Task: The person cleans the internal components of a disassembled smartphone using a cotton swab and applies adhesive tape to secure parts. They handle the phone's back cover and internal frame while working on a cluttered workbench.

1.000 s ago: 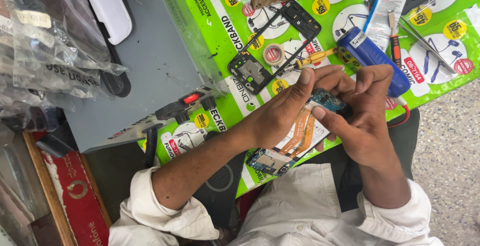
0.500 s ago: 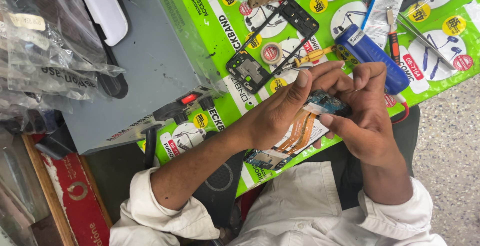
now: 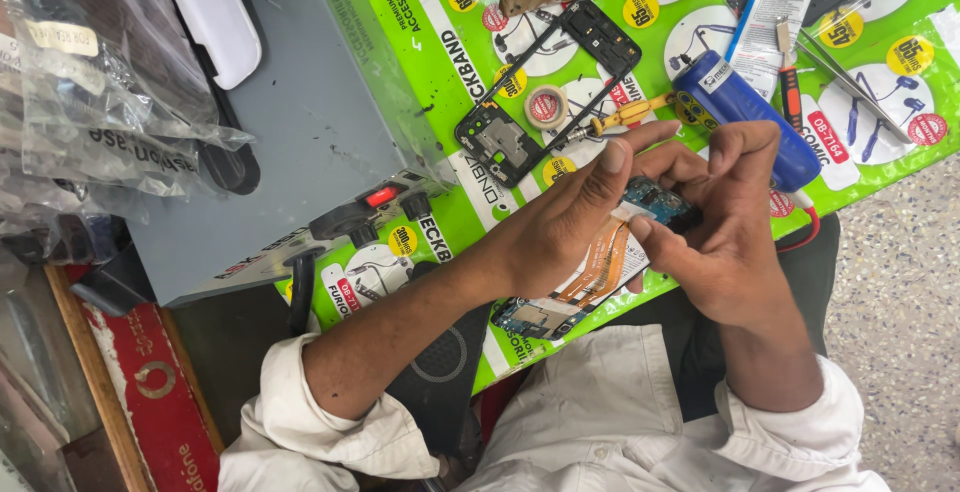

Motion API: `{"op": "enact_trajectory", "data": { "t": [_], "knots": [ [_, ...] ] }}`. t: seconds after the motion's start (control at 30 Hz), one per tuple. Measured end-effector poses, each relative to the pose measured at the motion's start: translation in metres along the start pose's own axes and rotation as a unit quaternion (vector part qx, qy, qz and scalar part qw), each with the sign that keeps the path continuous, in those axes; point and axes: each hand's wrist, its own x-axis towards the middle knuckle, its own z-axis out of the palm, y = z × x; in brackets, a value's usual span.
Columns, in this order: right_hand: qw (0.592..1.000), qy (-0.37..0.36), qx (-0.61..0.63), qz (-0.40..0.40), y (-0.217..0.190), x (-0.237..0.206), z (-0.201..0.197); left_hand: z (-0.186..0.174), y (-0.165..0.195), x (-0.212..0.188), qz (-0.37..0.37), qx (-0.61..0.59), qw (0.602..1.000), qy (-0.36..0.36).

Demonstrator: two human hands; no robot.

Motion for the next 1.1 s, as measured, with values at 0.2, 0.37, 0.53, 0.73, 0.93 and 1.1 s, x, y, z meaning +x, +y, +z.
{"op": "enact_trajectory", "data": {
  "t": [0.2,0.37,0.53,0.73,0.93,1.1],
  "knots": [
    [0.997,-0.053,-0.002,0.047,-0.011,0.003,-0.017,-0.008,-0.009,0.0,-0.116,0.002,0.993,-0.015],
    [0.992,0.055,0.098,0.063,-0.018,-0.007,-0.036,-0.022,-0.005,-0.004,-0.103,-0.115,0.986,-0.061],
    [0.942,0.226,0.247,-0.018,-0.041,-0.006,-0.052,-0.035,-0.004,-0.001,0.004,-0.277,0.96,0.036],
    [0.895,0.268,0.356,-0.021,-0.04,0.003,-0.02,-0.009,-0.008,0.0,0.118,-0.213,0.965,0.1],
    [0.899,0.201,0.379,0.087,-0.022,0.0,0.011,-0.013,0.011,0.002,0.183,-0.285,0.924,0.178],
    [0.91,0.117,0.383,0.104,-0.009,-0.005,0.025,-0.008,0.015,-0.006,0.165,-0.384,0.896,0.148]
  ]
}}
